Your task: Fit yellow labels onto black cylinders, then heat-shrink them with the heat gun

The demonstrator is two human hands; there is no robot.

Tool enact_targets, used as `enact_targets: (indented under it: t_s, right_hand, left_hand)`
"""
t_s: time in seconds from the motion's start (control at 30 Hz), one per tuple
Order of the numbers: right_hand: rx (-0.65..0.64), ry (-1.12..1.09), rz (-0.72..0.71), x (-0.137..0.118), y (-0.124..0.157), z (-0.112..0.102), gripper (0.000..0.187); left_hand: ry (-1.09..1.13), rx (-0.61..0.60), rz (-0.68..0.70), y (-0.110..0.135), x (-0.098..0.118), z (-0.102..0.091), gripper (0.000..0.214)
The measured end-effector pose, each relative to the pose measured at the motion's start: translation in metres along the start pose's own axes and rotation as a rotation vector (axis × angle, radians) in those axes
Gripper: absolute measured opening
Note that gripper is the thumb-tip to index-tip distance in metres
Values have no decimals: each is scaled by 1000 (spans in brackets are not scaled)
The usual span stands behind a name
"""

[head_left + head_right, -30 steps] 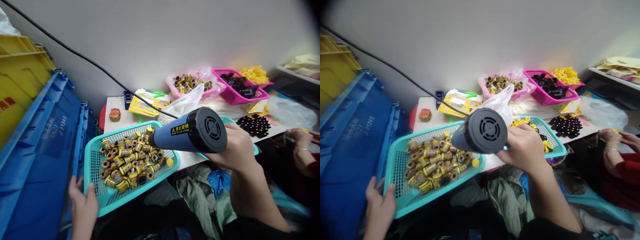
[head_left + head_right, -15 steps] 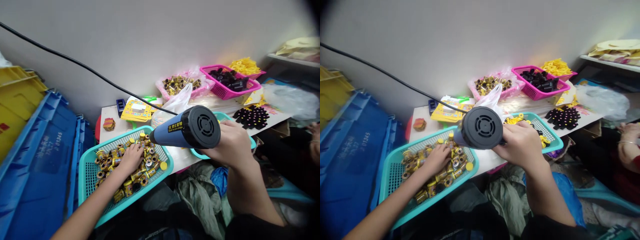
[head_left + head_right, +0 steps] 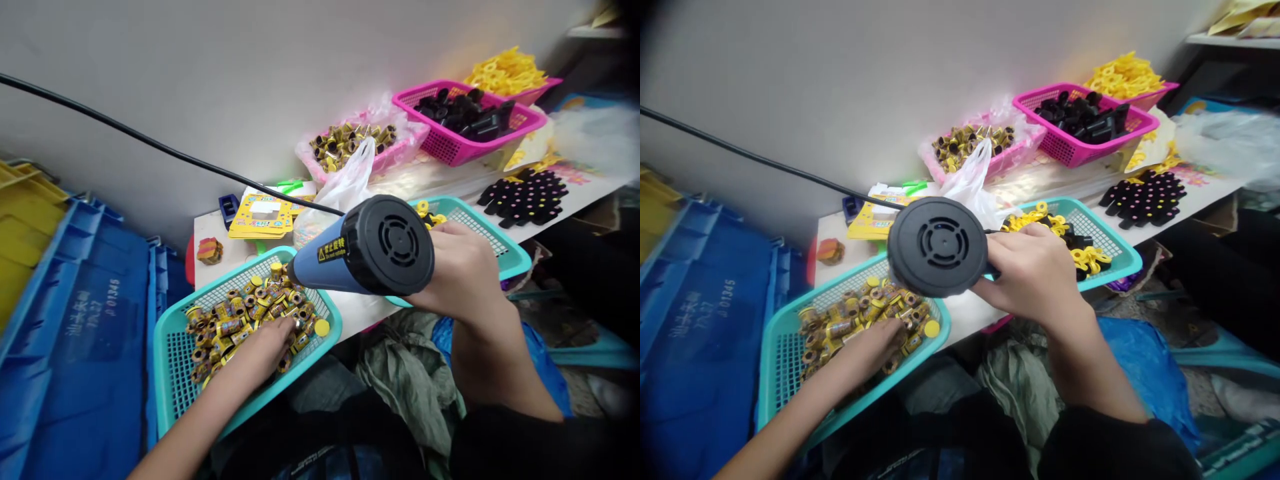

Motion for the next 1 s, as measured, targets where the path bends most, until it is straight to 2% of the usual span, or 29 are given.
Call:
enact_targets:
  t_s: [0.1,0.2,0.3,0.4,0.57,0.63,0.73,0.8,0.87,0.93,1.0]
  right_hand:
    - [0,10,-2,1,0,1,19]
    - [-6,15,-10,0,0,1,18]
    - [-34,-24,-23,-1,1,-3,13]
    - [-123,-74,-42,-3,1,-2,17]
    - [-264,-158,-123,-14,1,6,29]
    - [-294,-167,-145,-19,-1,10,30]
    - [-336,-161,-165,-26,-4,14,29]
    - [-344,-133,-170,-29,-8,13,27]
    - [-329,-96,-170,-31,-11,10,26]
    - [-306,-67,-167,-33,-13,6,27]
    - [-287,-36,-161,-35,-14,4,27]
  left_hand:
    - [-36,32,-59,-16,-3,2,19]
    - [-36,69,-54,-29,-5,4,21]
    - [63,119,14,-23,-11,4,38]
    - [158,279,95,5,-20,-10,55]
    - [279,621,4,82,-50,-42,39]
    - [279,737,-29,112,-61,-45,37]
    - [294,851,-83,145,-82,-40,35]
    - [301,889,-106,156,-94,-35,34]
    - [289,908,-79,158,-95,-32,33]
    - [272,904,3,149,-81,-32,30]
    - [251,857,133,130,-55,-30,26]
Point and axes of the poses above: each hand's wrist, its own y-axis away from the middle knuckle, its own z-axis out of the palm, x = y × z, the point moved 9 cm from there along -y, towards the middle knuckle, and after that the axes turned 11 degrees about y, right-handed, at the moved point
